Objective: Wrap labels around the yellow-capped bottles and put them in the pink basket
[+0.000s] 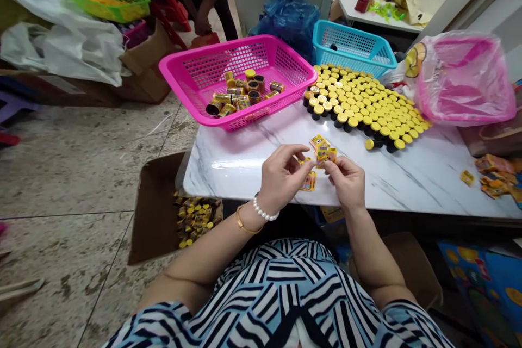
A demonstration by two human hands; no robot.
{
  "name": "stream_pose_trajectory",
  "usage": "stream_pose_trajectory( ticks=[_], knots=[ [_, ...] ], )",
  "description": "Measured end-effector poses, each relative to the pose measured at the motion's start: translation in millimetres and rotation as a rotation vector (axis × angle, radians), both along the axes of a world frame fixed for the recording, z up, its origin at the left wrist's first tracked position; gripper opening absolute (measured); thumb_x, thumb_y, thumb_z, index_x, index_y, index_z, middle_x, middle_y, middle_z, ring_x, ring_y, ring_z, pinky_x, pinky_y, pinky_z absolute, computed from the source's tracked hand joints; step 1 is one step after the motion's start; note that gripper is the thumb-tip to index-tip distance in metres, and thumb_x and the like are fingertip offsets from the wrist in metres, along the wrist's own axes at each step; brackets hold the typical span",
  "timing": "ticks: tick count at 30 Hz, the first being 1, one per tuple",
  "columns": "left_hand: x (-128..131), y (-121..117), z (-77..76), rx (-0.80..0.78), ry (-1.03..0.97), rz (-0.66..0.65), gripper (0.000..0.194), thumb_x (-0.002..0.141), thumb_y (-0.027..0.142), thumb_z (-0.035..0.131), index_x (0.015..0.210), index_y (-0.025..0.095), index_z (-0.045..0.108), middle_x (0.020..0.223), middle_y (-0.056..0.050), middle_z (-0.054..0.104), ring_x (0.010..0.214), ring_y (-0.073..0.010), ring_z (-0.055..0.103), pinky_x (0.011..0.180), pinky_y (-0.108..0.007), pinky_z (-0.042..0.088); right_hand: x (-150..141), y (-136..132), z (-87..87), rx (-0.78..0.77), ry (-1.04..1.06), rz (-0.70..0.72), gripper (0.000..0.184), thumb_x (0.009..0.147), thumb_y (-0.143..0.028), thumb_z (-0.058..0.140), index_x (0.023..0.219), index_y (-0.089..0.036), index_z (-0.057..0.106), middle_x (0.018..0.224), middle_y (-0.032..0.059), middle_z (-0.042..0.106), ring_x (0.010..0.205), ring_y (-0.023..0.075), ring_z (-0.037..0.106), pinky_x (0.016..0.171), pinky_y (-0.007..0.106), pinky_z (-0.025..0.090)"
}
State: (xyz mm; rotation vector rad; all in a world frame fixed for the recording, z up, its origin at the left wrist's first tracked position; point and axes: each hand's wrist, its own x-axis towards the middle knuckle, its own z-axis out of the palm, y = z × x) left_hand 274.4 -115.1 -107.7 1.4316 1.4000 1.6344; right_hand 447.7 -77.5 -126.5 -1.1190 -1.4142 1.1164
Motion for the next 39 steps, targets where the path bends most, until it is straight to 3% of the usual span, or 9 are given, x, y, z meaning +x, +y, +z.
stream_pose_trajectory(
  ticks=[3,5,9,15,21,25,29,39],
  knots=[
    [9,-14,1.6,-0.137,-0.268,-0.037,0.019,0.089,0.037,0.079,0.092,0.019,0.075,0.076,-0.001,0.067,0.059,-0.0102,0.056,0.055,-0.022,0.046,0,-15,-3.7,0.101,0.001,-0.094,0.036,0.093,-0.044,0.073,0.067,-0.022,0.062,0.066,-0.0025,0.054,0.061,0.0124,0.048,0.060,0.029,0.043],
    [15,-22,2.5,-0.164,-0.319,-0.058,0.021,0.089,0.039,0.080,0.087,0.018,0.077,0.075,-0.002,0.069,0.058,-0.0104,0.056,0.053,-0.023,0.046,0,-25,-7.9,0.167,-0.030,-0.120,0.039,0.097,-0.042,0.068,0.064,-0.022,0.059,0.065,-0.0026,0.049,0.061,0.0129,0.046,0.060,0.031,0.041],
    [22,-28,4.7,-0.143,-0.282,-0.033,0.019,0.087,0.038,0.082,0.086,0.019,0.082,0.076,-0.004,0.071,0.061,-0.0120,0.058,0.053,-0.024,0.046,-1,-38,-13.6,0.224,-0.093,-0.122,0.043,0.100,-0.042,0.064,0.062,-0.024,0.056,0.064,-0.0021,0.046,0.061,0.0144,0.046,0.059,0.032,0.040],
    [20,-25,5.9,-0.125,-0.259,-0.031,0.014,0.083,0.033,0.086,0.089,0.021,0.085,0.082,-0.005,0.073,0.068,-0.0142,0.061,0.063,-0.027,0.051,2,-40,-14.9,0.338,-0.137,-0.100,0.025,0.100,-0.035,0.064,0.077,-0.026,0.071,0.069,-0.0005,0.057,0.065,0.0163,0.053,0.065,0.035,0.046],
    [16,-25,3.5,-0.111,-0.220,-0.032,0.018,0.076,0.032,0.091,0.076,0.019,0.077,0.077,-0.002,0.066,0.067,-0.0128,0.058,0.062,-0.026,0.048,-3,-40,-21.0,0.425,-0.191,-0.043,0.018,0.098,-0.030,0.067,0.082,-0.026,0.073,0.073,0.0013,0.062,0.070,0.0180,0.057,0.067,0.036,0.049],
    [10,-25,0.7,-0.152,-0.262,-0.054,0.025,0.074,0.035,0.093,0.080,0.019,0.074,0.080,-0.002,0.066,0.066,-0.0119,0.056,0.062,-0.025,0.049,-4,-38,-24.2,0.444,-0.221,-0.070,0.016,0.098,-0.031,0.066,0.084,-0.026,0.074,0.076,0.0021,0.063,0.070,0.0181,0.058,0.064,0.036,0.049],
    [7,-25,2.9,-0.111,-0.238,0.018,0.022,0.077,0.033,0.091,0.092,0.021,0.079,0.088,-0.003,0.069,0.065,-0.0108,0.054,0.060,-0.024,0.047,-2,-35,-25.9,0.442,-0.248,-0.140,0.020,0.099,-0.034,0.064,0.082,-0.027,0.073,0.072,0.0013,0.060,0.068,0.0181,0.057,0.062,0.035,0.049],
    [12,-31,-3.4,-0.091,-0.197,-0.025,0.011,0.078,0.028,0.089,0.082,0.021,0.081,0.082,-0.003,0.070,0.069,-0.0127,0.061,0.063,-0.025,0.050,-6,-41,-29.2,0.468,-0.240,-0.097,0.019,0.094,-0.029,0.073,0.075,-0.026,0.073,0.073,0.0016,0.061,0.065,0.0165,0.055,0.059,0.034,0.049]
  ],
)
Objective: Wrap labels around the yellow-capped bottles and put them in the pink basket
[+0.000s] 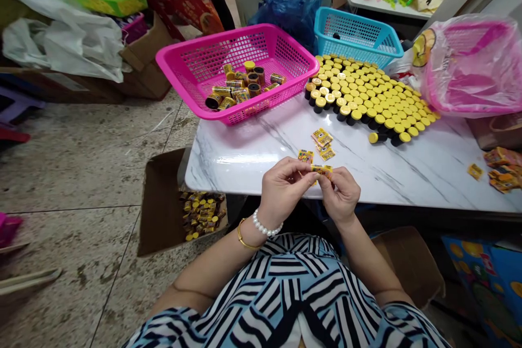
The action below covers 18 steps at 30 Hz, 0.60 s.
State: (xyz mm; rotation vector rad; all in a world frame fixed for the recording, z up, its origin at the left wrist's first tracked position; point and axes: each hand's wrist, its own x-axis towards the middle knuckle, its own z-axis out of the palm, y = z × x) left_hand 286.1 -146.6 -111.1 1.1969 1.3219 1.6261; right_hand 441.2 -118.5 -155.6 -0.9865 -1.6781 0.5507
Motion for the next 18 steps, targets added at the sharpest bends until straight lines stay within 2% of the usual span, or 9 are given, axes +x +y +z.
stream_pose_trajectory(
  ticks=[2,6,7,8,10,12,15,18],
  knots=[
    [-1,-2,-2.6,-0.036,-0.023,0.008,0.013,0.077,0.030,0.090,0.083,0.021,0.082,0.083,-0.004,0.072,0.066,-0.0114,0.059,0.059,-0.024,0.048,-2,-1,0.5,0.011,-0.033,0.022,0.018,0.095,-0.030,0.072,0.077,-0.026,0.074,0.075,0.0020,0.062,0.065,0.0162,0.057,0.059,0.033,0.049],
    [-9,-3,-4.4,-0.231,-0.206,-0.026,0.024,0.076,0.039,0.090,0.081,0.018,0.078,0.058,0.001,0.062,0.046,-0.0074,0.047,0.042,-0.019,0.036,14,17,15.3,0.054,-0.171,0.177,0.011,0.096,-0.035,0.072,0.095,-0.026,0.079,0.086,0.0041,0.070,0.076,0.0171,0.066,0.068,0.032,0.054],
    [-12,-1,-3.7,-0.269,-0.257,-0.044,0.027,0.076,0.041,0.090,0.081,0.017,0.077,0.054,0.003,0.059,0.042,-0.0067,0.045,0.040,-0.019,0.033,24,28,21.5,0.067,-0.234,0.168,0.016,0.096,-0.038,0.072,0.103,-0.026,0.079,0.091,0.0053,0.072,0.081,0.0183,0.068,0.073,0.033,0.055],
    [-16,1,-2.5,-0.293,-0.306,-0.062,0.030,0.075,0.042,0.090,0.080,0.017,0.075,0.053,0.003,0.058,0.040,-0.0063,0.044,0.037,-0.018,0.031,36,41,27.8,0.075,-0.307,0.106,0.024,0.095,-0.043,0.072,0.111,-0.025,0.078,0.097,0.0069,0.073,0.084,0.0195,0.068,0.076,0.034,0.055],
    [-26,9,1.8,-0.327,-0.381,-0.118,0.032,0.074,0.042,0.090,0.081,0.016,0.072,0.057,0.002,0.063,0.037,-0.0055,0.044,0.035,-0.017,0.027,62,72,37.4,0.076,-0.490,-0.206,0.040,0.096,-0.054,0.067,0.120,-0.024,0.077,0.105,0.0097,0.072,0.085,0.0212,0.066,0.079,0.037,0.053],
    [-37,24,8.6,-0.383,-0.417,-0.231,0.031,0.074,0.039,0.091,0.087,0.016,0.075,0.069,-0.001,0.072,0.038,-0.0042,0.045,0.036,-0.017,0.027,85,104,40.6,-0.012,-0.720,-0.474,0.049,0.097,-0.061,0.060,0.127,-0.025,0.074,0.116,0.0129,0.068,0.092,0.0256,0.066,0.079,0.039,0.050],
    [-52,56,22.2,-0.476,-0.398,-0.450,0.031,0.074,0.032,0.091,0.095,0.012,0.080,0.090,-0.011,0.080,0.042,-0.0018,0.045,0.038,-0.016,0.025,102,139,35.8,-0.167,-1.019,-0.570,0.052,0.093,-0.062,0.063,0.122,-0.019,0.072,0.122,0.0169,0.064,0.093,0.0291,0.065,0.078,0.041,0.048],
    [-63,94,34.3,-0.499,-0.389,-0.539,0.022,0.074,0.025,0.089,0.084,0.008,0.080,0.095,-0.018,0.081,0.046,-0.0016,0.044,0.038,-0.015,0.021,105,151,30.3,-0.193,-1.056,-0.584,0.043,0.088,-0.050,0.069,0.112,-0.014,0.069,0.122,0.0194,0.062,0.089,0.0282,0.064,0.077,0.041,0.048]
  ],
)
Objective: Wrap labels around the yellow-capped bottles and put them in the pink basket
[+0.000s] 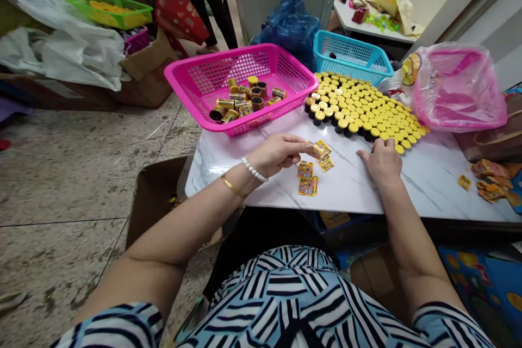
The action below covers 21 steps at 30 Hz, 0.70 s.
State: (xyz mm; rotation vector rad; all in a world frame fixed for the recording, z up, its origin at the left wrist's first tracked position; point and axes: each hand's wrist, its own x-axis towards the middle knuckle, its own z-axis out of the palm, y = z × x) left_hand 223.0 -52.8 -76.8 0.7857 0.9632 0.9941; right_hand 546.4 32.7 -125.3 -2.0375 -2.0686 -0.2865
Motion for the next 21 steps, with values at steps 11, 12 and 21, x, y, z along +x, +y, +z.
stream_pose_trajectory(
  ticks=[11,12,21],
  knots=[
    [-11,52,-37.2,-0.228,-0.274,0.106,0.005,0.087,0.008,0.073,0.083,0.007,0.074,0.076,-0.009,0.074,0.038,0.0014,0.035,0.031,-0.009,0.015,-18,-35,23.7,-0.260,0.556,0.496,0.036,0.083,-0.029,0.072,0.118,-0.027,0.076,0.107,0.0070,0.070,0.097,0.0238,0.068,0.094,0.045,0.057],
    [-10,52,-39.0,-0.223,-0.282,0.097,0.003,0.087,0.007,0.073,0.085,0.007,0.074,0.078,-0.009,0.075,0.038,0.0015,0.036,0.031,-0.009,0.015,-25,-35,27.0,-0.264,0.725,0.517,0.042,0.082,-0.030,0.076,0.123,-0.027,0.073,0.108,0.0060,0.072,0.097,0.0231,0.069,0.094,0.045,0.058],
    [-6,44,-32.1,-0.191,-0.360,0.061,0.007,0.092,0.007,0.069,0.087,0.008,0.075,0.079,-0.005,0.071,0.038,0.0026,0.039,0.031,-0.009,0.017,-110,-17,38.2,-0.371,1.392,0.656,0.034,0.074,-0.031,0.091,0.105,-0.025,0.077,0.101,0.0018,0.076,0.088,0.0171,0.073,0.082,0.035,0.065]
  ],
)
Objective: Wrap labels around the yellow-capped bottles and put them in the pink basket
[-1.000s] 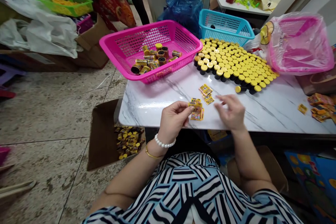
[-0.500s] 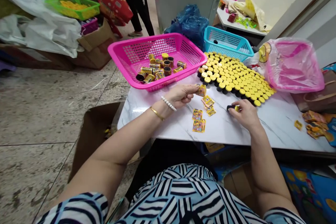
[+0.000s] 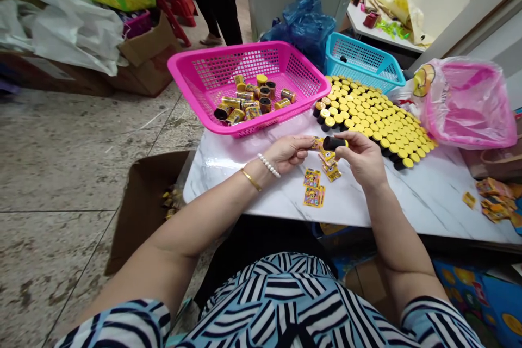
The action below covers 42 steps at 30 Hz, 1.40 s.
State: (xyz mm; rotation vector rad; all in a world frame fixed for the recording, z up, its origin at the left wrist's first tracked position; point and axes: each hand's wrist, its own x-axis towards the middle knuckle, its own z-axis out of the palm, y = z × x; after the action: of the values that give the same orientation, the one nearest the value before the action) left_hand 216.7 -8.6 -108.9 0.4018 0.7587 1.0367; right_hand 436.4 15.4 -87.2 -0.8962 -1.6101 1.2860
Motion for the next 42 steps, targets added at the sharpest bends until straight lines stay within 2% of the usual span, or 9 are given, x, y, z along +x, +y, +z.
stream_pose_trajectory(
  ticks=[6,14,22,25,31,35,38,40,42],
  knots=[
    [-3,0,-1.3,0.034,-0.080,0.049,0.006,0.093,0.006,0.068,0.094,0.006,0.074,0.078,-0.002,0.068,0.039,0.0031,0.038,0.031,-0.009,0.017,-10,-5,3.8,-0.032,-0.001,0.010,0.031,0.076,-0.035,0.091,0.100,-0.023,0.076,0.122,0.0065,0.077,0.109,0.0219,0.074,0.086,0.036,0.069],
    [-1,-1,-1.2,0.043,-0.116,0.065,0.003,0.090,0.006,0.072,0.089,0.007,0.069,0.077,-0.003,0.068,0.040,0.0014,0.040,0.032,-0.009,0.018,-24,-2,3.4,-0.093,0.003,-0.020,0.040,0.075,-0.046,0.090,0.098,-0.025,0.066,0.091,-0.0008,0.076,0.082,0.0183,0.076,0.072,0.038,0.072],
    [-2,1,-1.0,0.038,-0.111,0.029,0.004,0.090,0.008,0.071,0.086,0.007,0.070,0.082,-0.006,0.072,0.039,0.0029,0.035,0.032,-0.009,0.014,-18,-5,20.3,0.474,-0.568,-0.094,0.022,0.082,-0.033,0.078,0.101,-0.026,0.067,0.091,0.0003,0.072,0.067,0.0139,0.064,0.067,0.032,0.058],
    [-3,0,1.9,0.039,-0.075,0.067,0.007,0.087,0.008,0.074,0.082,0.006,0.069,0.080,-0.006,0.072,0.040,0.0031,0.033,0.033,-0.010,0.013,-21,-4,29.6,0.565,-0.702,-0.046,0.021,0.080,-0.028,0.079,0.096,-0.025,0.066,0.086,-0.0008,0.071,0.062,0.0125,0.059,0.067,0.032,0.055],
    [-3,-4,1.7,0.157,0.073,0.156,0.016,0.086,0.022,0.080,0.084,0.009,0.071,0.080,-0.005,0.072,0.041,0.0008,0.033,0.036,-0.016,0.013,-25,1,10.0,0.433,-0.415,-0.088,0.037,0.080,-0.043,0.085,0.108,-0.027,0.068,0.097,0.0007,0.073,0.071,0.0156,0.067,0.069,0.034,0.059],
    [-4,-5,-3.4,0.339,0.326,0.422,0.035,0.072,0.030,0.093,0.095,0.013,0.072,0.092,-0.004,0.073,0.065,-0.0066,0.060,0.051,-0.016,0.040,-22,2,-9.9,0.364,-0.195,-0.073,0.040,0.077,-0.041,0.089,0.109,-0.028,0.068,0.103,0.0028,0.073,0.088,0.0208,0.075,0.078,0.037,0.064],
    [-6,-4,-5.0,0.450,0.342,0.223,0.054,0.066,0.032,0.096,0.112,0.016,0.073,0.109,-0.008,0.075,0.085,-0.0145,0.071,0.070,-0.025,0.055,-19,4,-14.3,0.380,-0.166,-0.037,0.038,0.079,-0.037,0.088,0.112,-0.028,0.070,0.113,0.0051,0.070,0.098,0.0218,0.074,0.085,0.038,0.065],
    [-8,-3,-5.7,0.478,0.343,0.067,0.052,0.068,0.034,0.095,0.110,0.013,0.074,0.098,-0.008,0.076,0.078,-0.0148,0.071,0.072,-0.028,0.056,-17,5,-13.4,0.385,-0.205,0.015,0.039,0.082,-0.035,0.085,0.117,-0.029,0.071,0.124,0.0069,0.065,0.103,0.0217,0.073,0.089,0.039,0.066],
    [-9,-2,-7.0,0.470,0.366,0.061,0.047,0.068,0.035,0.095,0.103,0.012,0.074,0.086,-0.005,0.075,0.070,-0.0135,0.069,0.069,-0.027,0.055,-15,7,-11.7,0.380,-0.238,0.067,0.039,0.085,-0.034,0.080,0.123,-0.030,0.072,0.131,0.0073,0.062,0.103,0.0206,0.073,0.093,0.040,0.067]
  ],
)
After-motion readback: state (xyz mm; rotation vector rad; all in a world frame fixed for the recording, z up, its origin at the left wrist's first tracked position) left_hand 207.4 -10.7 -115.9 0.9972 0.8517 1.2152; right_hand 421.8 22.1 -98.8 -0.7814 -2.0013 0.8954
